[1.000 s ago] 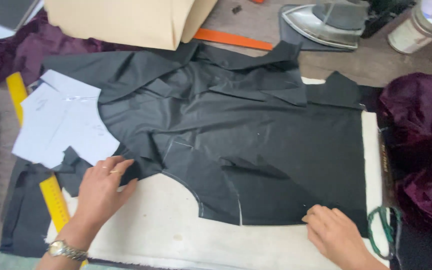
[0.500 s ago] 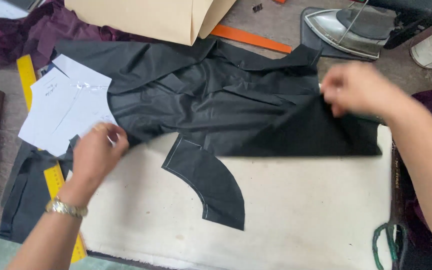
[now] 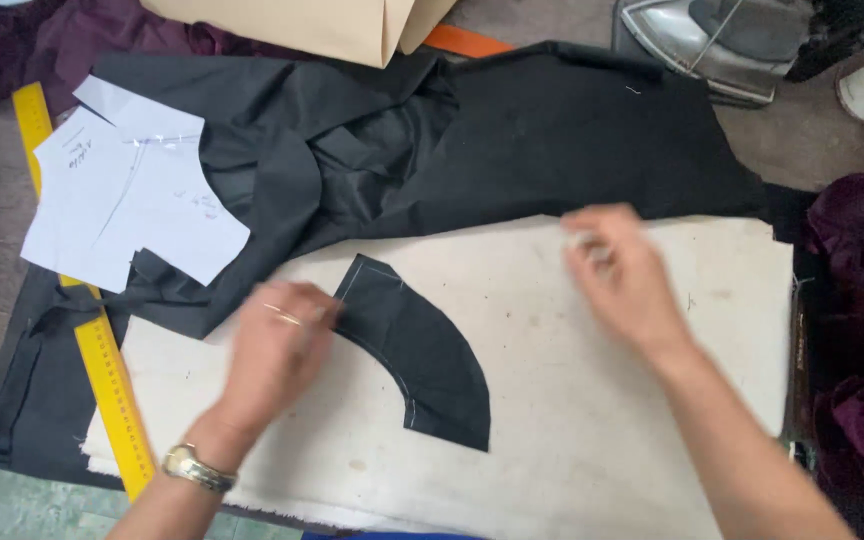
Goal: The person cuts a piece of black fabric using shears, following a chalk outline on the material. They then use a ruler and a blue marking tool to draw lines on a paper pattern placed on the table.
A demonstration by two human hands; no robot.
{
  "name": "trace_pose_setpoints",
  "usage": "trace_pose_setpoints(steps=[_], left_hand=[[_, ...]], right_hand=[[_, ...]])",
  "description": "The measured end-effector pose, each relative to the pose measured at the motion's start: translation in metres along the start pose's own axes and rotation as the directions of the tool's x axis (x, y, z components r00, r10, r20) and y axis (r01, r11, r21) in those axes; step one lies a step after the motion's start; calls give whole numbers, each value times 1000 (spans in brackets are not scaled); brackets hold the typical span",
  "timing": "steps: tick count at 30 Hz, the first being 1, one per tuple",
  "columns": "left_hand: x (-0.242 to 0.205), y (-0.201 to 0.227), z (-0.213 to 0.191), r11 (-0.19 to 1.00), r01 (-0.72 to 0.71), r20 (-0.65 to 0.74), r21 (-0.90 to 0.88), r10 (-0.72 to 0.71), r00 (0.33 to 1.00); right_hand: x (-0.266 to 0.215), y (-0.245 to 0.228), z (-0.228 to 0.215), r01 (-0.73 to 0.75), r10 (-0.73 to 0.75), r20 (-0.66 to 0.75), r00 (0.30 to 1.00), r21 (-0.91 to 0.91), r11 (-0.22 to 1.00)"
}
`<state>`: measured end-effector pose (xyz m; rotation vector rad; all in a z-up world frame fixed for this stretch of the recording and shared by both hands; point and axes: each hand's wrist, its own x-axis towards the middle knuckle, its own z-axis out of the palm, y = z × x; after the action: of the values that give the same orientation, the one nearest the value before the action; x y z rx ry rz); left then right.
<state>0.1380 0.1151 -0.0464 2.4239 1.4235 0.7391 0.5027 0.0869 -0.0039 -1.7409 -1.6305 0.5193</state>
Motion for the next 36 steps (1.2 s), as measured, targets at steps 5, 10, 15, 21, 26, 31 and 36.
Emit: trace_pose_setpoints(steps=[5,10,15,21,26,31,36], left_hand=[[-22,41,14,939,-289,432,-187,343,834],[14,52,13,962,-157,527,-223,254,811],[34,61,18,978,-89,674,-189,195,713],[36,60,21,991,-71,769,-114,133,625],[36,61,20,994,-40,780,-98,102,617],[34,59,21,993,-48,767,-111,117,631],[27,55,27,988,-71,740,-135,148,656]], right_hand=[[-80,-21,27,-419,265,445,856,295,859],[-94,-53,41,-580,236,661,712,365,728],[-87,-68,54,-558,145,723,676,373,741],[-85,-77,60,-579,174,769,616,292,761],[-86,-79,62,-577,171,811,559,233,783],[-90,-82,63,-572,158,832,532,215,792],[-90,-86,59,-567,164,830,533,206,797]])
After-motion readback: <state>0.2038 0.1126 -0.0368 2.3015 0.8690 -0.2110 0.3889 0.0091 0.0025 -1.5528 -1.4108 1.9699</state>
